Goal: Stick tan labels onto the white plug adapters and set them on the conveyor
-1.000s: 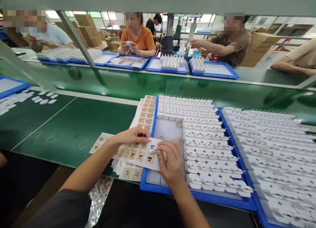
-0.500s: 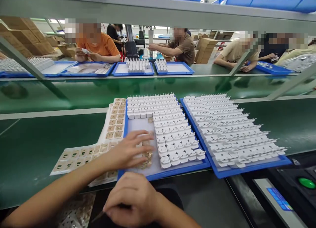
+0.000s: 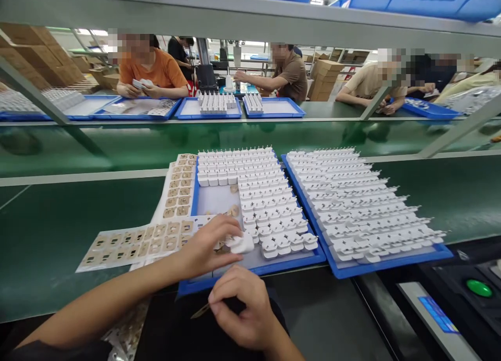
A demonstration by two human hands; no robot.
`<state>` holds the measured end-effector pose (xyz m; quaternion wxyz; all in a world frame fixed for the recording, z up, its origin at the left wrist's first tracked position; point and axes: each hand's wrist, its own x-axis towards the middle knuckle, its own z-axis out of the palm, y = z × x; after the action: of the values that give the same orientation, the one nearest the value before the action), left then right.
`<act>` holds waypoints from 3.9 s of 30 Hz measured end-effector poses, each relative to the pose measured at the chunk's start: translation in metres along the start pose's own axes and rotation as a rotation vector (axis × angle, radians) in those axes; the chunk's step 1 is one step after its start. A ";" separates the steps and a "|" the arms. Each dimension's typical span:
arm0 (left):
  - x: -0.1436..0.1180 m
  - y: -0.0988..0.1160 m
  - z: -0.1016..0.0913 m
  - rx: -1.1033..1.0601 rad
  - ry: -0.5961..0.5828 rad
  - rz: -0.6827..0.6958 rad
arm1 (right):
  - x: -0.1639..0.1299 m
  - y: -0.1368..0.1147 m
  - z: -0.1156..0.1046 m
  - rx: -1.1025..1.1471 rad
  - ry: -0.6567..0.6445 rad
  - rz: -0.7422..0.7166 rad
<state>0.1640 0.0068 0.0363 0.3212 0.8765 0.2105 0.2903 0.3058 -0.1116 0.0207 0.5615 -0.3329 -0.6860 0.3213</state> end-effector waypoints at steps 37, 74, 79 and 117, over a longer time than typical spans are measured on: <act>-0.049 -0.065 -0.045 -0.013 0.324 0.074 | 0.086 0.066 0.031 0.175 0.322 0.462; -0.049 -0.066 -0.043 0.029 0.330 0.087 | 0.085 0.065 0.040 -0.200 0.317 0.326; -0.050 -0.068 -0.043 -0.057 0.382 0.024 | 0.087 0.065 0.040 -0.198 0.226 0.361; -0.048 -0.072 -0.029 0.190 0.498 0.300 | 0.087 0.065 0.039 0.299 0.145 0.487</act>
<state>0.0965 0.0438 -0.0127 0.1298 0.8257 0.1771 0.5197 0.2608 -0.0062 0.0101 0.5581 -0.4235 -0.4892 0.5195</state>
